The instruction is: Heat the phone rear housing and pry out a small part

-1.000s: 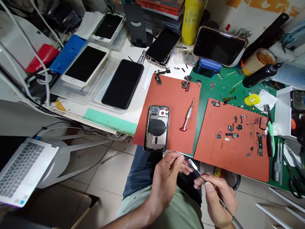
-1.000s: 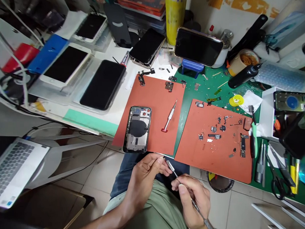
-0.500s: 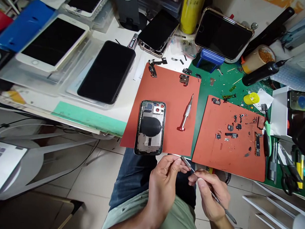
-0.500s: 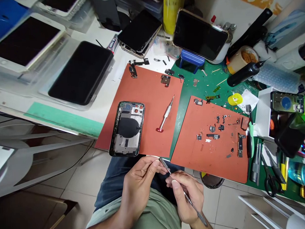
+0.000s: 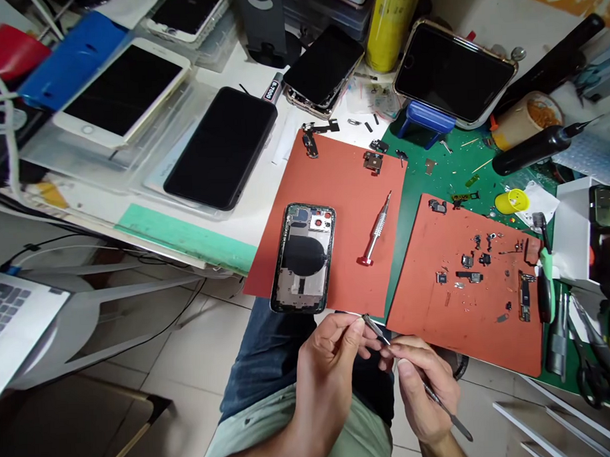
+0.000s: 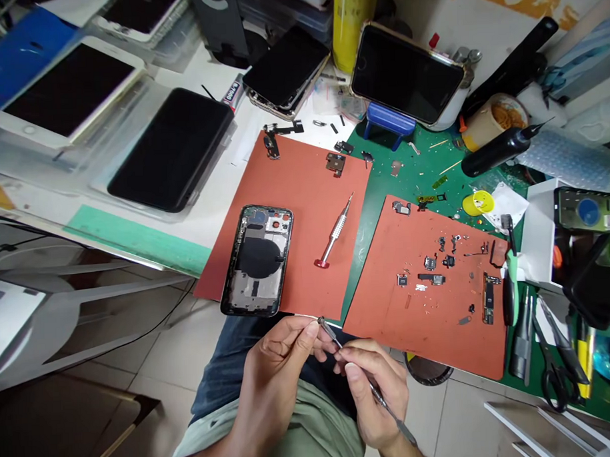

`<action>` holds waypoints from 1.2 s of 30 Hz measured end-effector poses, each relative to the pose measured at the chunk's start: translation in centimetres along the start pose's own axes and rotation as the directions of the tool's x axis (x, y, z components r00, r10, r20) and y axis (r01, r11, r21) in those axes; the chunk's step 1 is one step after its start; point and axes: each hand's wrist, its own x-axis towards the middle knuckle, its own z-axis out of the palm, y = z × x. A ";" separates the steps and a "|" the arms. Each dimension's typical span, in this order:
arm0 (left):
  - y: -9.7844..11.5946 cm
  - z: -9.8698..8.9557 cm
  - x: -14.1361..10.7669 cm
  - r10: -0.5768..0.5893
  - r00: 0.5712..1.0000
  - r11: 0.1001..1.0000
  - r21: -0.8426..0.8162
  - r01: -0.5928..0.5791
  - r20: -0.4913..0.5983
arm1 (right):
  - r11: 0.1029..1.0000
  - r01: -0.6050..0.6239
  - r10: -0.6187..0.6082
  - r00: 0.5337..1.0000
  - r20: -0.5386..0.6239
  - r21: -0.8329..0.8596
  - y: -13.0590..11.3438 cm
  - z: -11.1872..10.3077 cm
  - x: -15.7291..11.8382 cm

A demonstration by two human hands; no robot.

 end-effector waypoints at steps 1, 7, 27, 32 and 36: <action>0.2 -0.1 0.0 -0.011 1.000 1.000 -0.002 0.011 0.001 | 1.000 0.002 -0.002 1.000 -0.006 0.001 0.1 0.1 0.0; 1.0 -0.5 0.0 -0.035 0.999 0.999 0.002 0.035 0.027 | 0.998 -0.049 0.051 0.996 -0.071 0.034 0.2 0.9 -0.3; 0.4 -0.8 0.5 -0.072 0.995 0.970 -0.227 0.087 0.072 | 0.742 -0.186 0.370 0.915 -0.162 0.645 0.5 5.8 -0.2; 0.4 -1.4 0.6 -0.054 0.993 0.988 -0.139 0.069 0.109 | 0.833 -0.092 0.248 0.943 -0.221 0.546 -0.9 4.3 -0.5; 1.0 -2.1 0.4 -0.055 0.983 0.998 0.020 0.052 0.178 | 0.933 -0.036 0.137 0.955 -0.262 0.358 -2.8 1.0 -0.4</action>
